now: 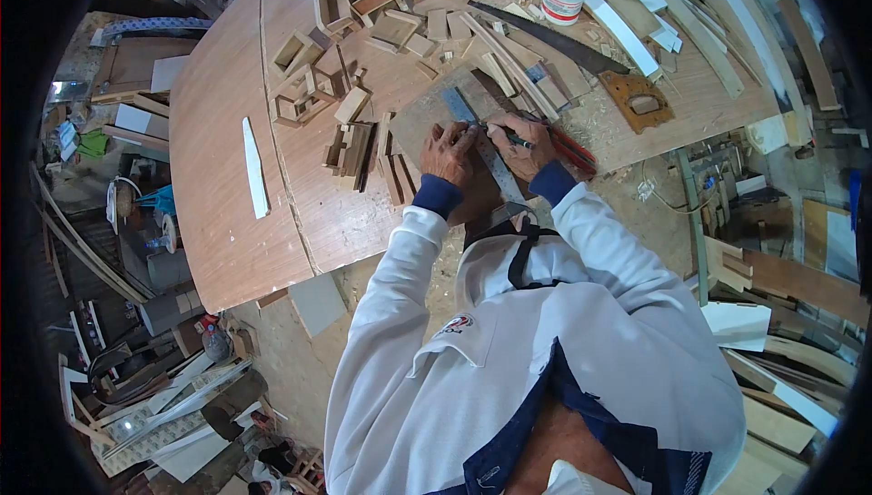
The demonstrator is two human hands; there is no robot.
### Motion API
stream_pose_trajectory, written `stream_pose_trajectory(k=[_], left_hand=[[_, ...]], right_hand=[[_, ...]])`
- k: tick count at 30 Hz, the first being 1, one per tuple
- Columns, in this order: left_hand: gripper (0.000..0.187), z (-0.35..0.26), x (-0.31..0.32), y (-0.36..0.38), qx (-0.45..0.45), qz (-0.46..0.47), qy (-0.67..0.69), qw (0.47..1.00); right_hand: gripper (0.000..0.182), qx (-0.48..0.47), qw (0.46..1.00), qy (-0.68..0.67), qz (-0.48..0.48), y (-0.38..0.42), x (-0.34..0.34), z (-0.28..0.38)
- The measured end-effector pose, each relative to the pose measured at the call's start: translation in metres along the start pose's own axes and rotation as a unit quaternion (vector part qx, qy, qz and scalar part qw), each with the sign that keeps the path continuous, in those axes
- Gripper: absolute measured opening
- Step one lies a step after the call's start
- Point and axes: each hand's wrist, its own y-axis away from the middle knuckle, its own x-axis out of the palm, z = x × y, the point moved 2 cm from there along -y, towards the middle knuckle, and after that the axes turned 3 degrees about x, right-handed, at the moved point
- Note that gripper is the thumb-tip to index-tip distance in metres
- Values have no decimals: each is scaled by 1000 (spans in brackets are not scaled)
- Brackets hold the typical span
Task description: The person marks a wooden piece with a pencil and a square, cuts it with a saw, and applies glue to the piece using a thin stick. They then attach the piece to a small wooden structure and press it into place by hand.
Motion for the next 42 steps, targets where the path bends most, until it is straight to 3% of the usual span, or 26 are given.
stream_pose_trajectory(k=[4, 10, 12, 13, 15, 17, 19, 20, 23, 24, 26, 28, 29, 32, 35, 37, 39, 41, 42], left_hand=[[36, 2, 2, 1, 0, 0, -1, 1000], [36, 0, 1, 0, 2, -11, -2, 1000], [36, -1, 2, 0, 0, -12, 0, 1000], [37, -1, 1, 1, -3, -11, -1, 1000], [37, 0, 2, 2, -3, -14, 0, 1000], [38, -1, 4, 2, -3, -16, 1, 1000], [36, -1, 3, 2, -9, -18, 2, 1000], [36, 0, 3, 3, -10, -19, 2, 1000], [39, 3, 5, 4, 9, -19, -4, 1000], [42, 3, 5, 5, 16, -23, -13, 1000], [47, 2, 6, 4, 26, -30, -21, 999], [52, 5, 9, 6, -113, -14, 66, 991], [52, 5, 9, 6, -113, -16, 66, 991], [52, 3, 5, 5, -157, -16, 91, 983], [48, -14, -25, -6, -125, -110, 97, 981], [41, -28, -46, -11, -54, -80, 68, 993], [34, -35, -52, -14, -47, -57, 138, 988], [33, -46, -58, -17, -63, 79, 244, 965], [37, -49, -62, -18, -41, 94, 232, 967]], right_hand=[[16, -25, 999, 29, 6, 6, -6, 3], [23, 16, 997, 64, 42, 19, -26, -20], [31, 58, 964, 248, 76, 22, -30, -36], [31, 57, 964, 248, 75, 24, -33, -31], [37, 197, 928, 257, 186, 38, -40, -20], [44, 196, 941, 205, 186, 56, -33, -35], [49, 177, 917, 239, 267, 68, -23, -42], [52, 202, 922, 183, 276, 76, -11, -64], [56, 258, 913, 133, 288, 72, -17, -39], [56, 257, 913, 132, 288, 76, -14, -47], [57, 170, 926, 202, 270, 81, -13, -71], [56, 143, 943, 188, 236, 79, -33, -54], [56, 115, 957, 171, 205, 79, -42, -47], [51, 170, 960, 160, 156, 77, -66, -38], [47, 195, 966, 109, 128, 64, -77, -36], [39, 198, 971, 65, 113, 51, -75, -23], [34, 218, 967, 60, 121, 34, -63, -12], [34, 130, 982, 10, 133, 13, -49, -3], [33, 92, 988, 18, 125, 4, -40, -3]])
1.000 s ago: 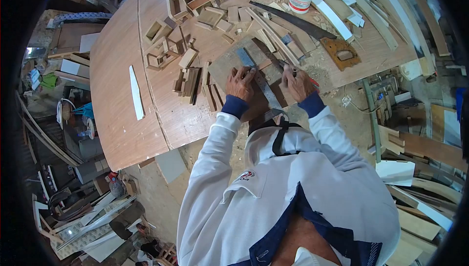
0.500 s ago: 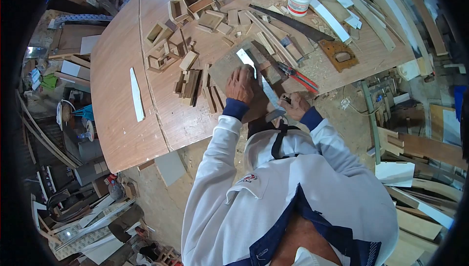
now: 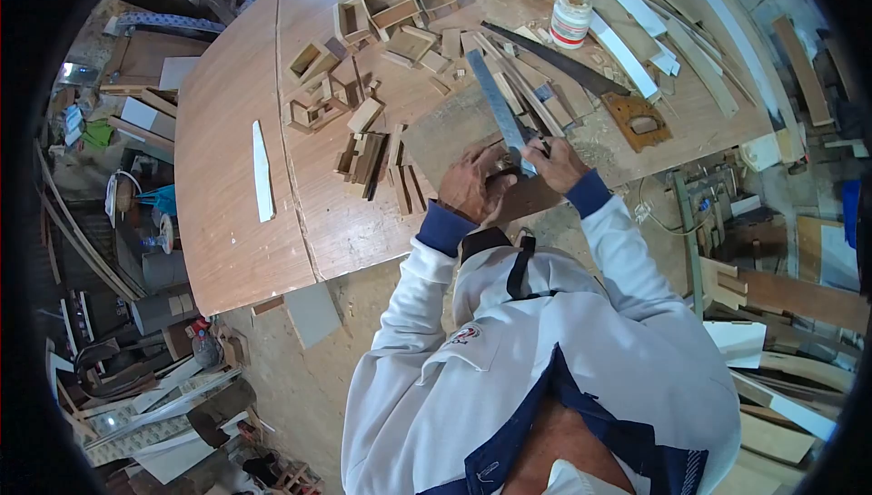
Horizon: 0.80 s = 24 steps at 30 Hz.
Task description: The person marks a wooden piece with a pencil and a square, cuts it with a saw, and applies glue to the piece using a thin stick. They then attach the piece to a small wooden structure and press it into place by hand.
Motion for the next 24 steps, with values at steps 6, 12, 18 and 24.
stream_pose_trajectory(k=[6, 12, 18, 24], left_hand=[[37, 24, -4, 22, -30, -23, -107, 994], [39, 45, -10, 53, -69, -35, -128, 989], [37, 64, -13, 95, -102, -75, -161, 979], [36, 70, -21, 133, -120, -80, -201, 969]], right_hand=[[38, 9, 997, 49, 65, -38, 34, 10], [49, -46, 986, 125, 97, -63, 112, -61], [40, -16, 985, 131, 113, -51, 112, 13], [29, 36, 986, 153, 58, -43, 83, 24]])
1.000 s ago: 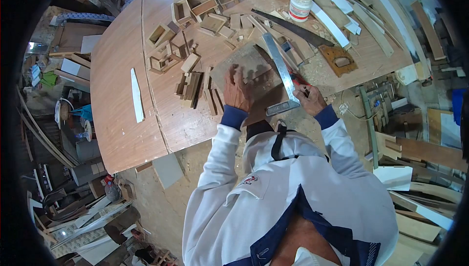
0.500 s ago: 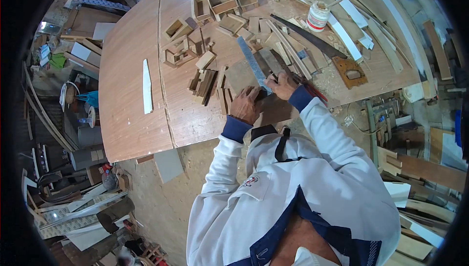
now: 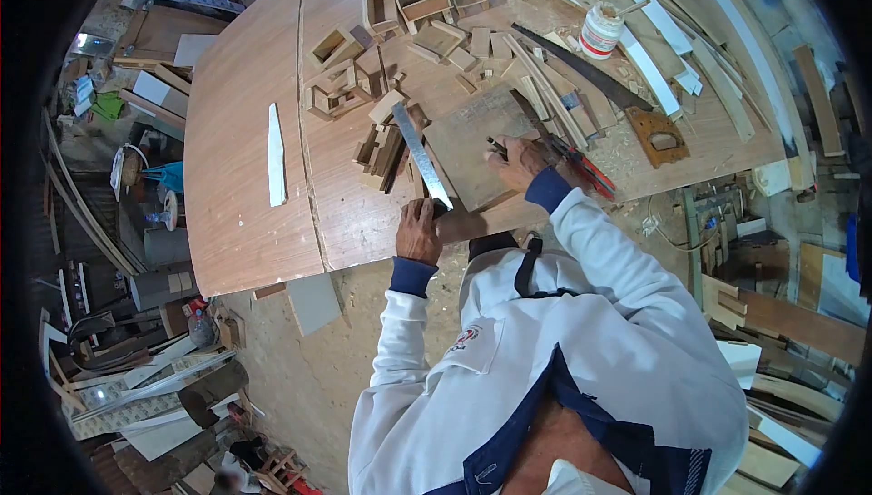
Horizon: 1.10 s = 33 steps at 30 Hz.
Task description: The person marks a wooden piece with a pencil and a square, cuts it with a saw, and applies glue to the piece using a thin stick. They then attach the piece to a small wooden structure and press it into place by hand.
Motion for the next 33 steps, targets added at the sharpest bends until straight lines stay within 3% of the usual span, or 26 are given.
stream_pose_trajectory(k=[6, 13, 15, 17, 22, 25, 27, 28, 30, 33], left_hand=[[41, 14, 7, 12, -10, 37, -31, 999], [43, 32, 23, 7, 56, 57, -80, 994], [44, 33, 24, 1, 59, 69, -92, 992], [46, 35, 26, -3, 40, 107, -93, 989], [38, 32, 28, -4, 48, 53, -137, 988], [39, 24, 19, -7, 41, 4, -130, 991], [39, 12, 10, -10, 38, -35, -121, 991], [37, 9, 5, -12, -39, -57, -27, 997], [30, 4, 2, -15, -166, -128, 150, 966], [30, 9, 9, -20, -214, -96, 153, 960]], right_hand=[[28, -39, 999, -19, -32, 5, 16, -25], [26, -56, 992, -102, -57, 19, 11, 0], [24, -10, 999, -42, 11, 19, 13, 10], [23, -37, 998, -58, 7, 13, 29, 7], [22, -99, 986, -118, 61, 2, 59, 18], [24, -152, 987, -17, 44, -5, 56, 46], [28, 40, 994, -43, 94, -9, 53, 63], [31, 9, 1000, -5, 9, -13, 63, 61], [32, 2, 1000, 14, -10, -22, 76, 64], [30, 8, 998, 64, -9, -37, 83, 75]])
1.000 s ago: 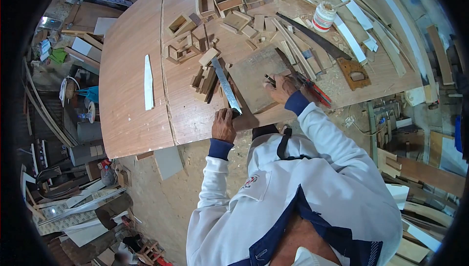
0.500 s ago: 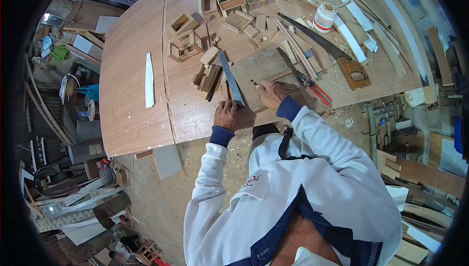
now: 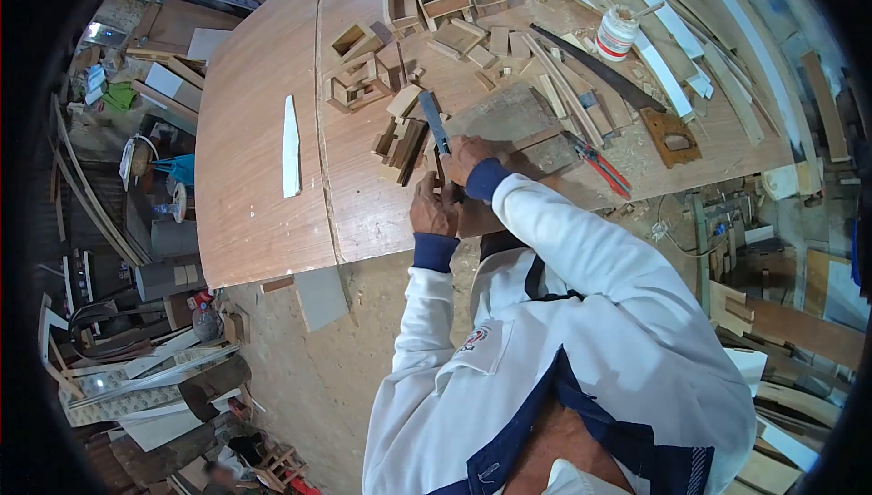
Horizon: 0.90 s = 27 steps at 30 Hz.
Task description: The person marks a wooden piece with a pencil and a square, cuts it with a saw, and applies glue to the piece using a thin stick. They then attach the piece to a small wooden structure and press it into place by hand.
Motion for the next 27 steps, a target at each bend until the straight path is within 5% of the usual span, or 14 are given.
stream_pose_trajectory(k=[1, 2, 8, 13, 20, 27], left_hand=[[29, -9, -3, -1, 92, -34, -79, 992], [29, -3, 3, -2, 92, -36, -79, 992], [22, -4, 16, -8, 26, -27, 5, 999], [22, 2, 23, -25, 5, -37, -61, 997], [23, -4, 33, -37, 57, -21, -225, 973], [26, -19, 34, -37, 34, -39, -135, 990]], right_hand=[[28, 9, 999, 16, 29, -4, -1, 5], [28, 19, 998, 33, 56, -7, -3, 9], [22, 19, 995, 79, 58, -17, -4, 19], [20, 30, 996, 64, 48, -6, -23, 17], [19, 6, 957, -71, -281, 34, -96, -108], [26, 150, 969, 7, -196, 71, -97, -149]])
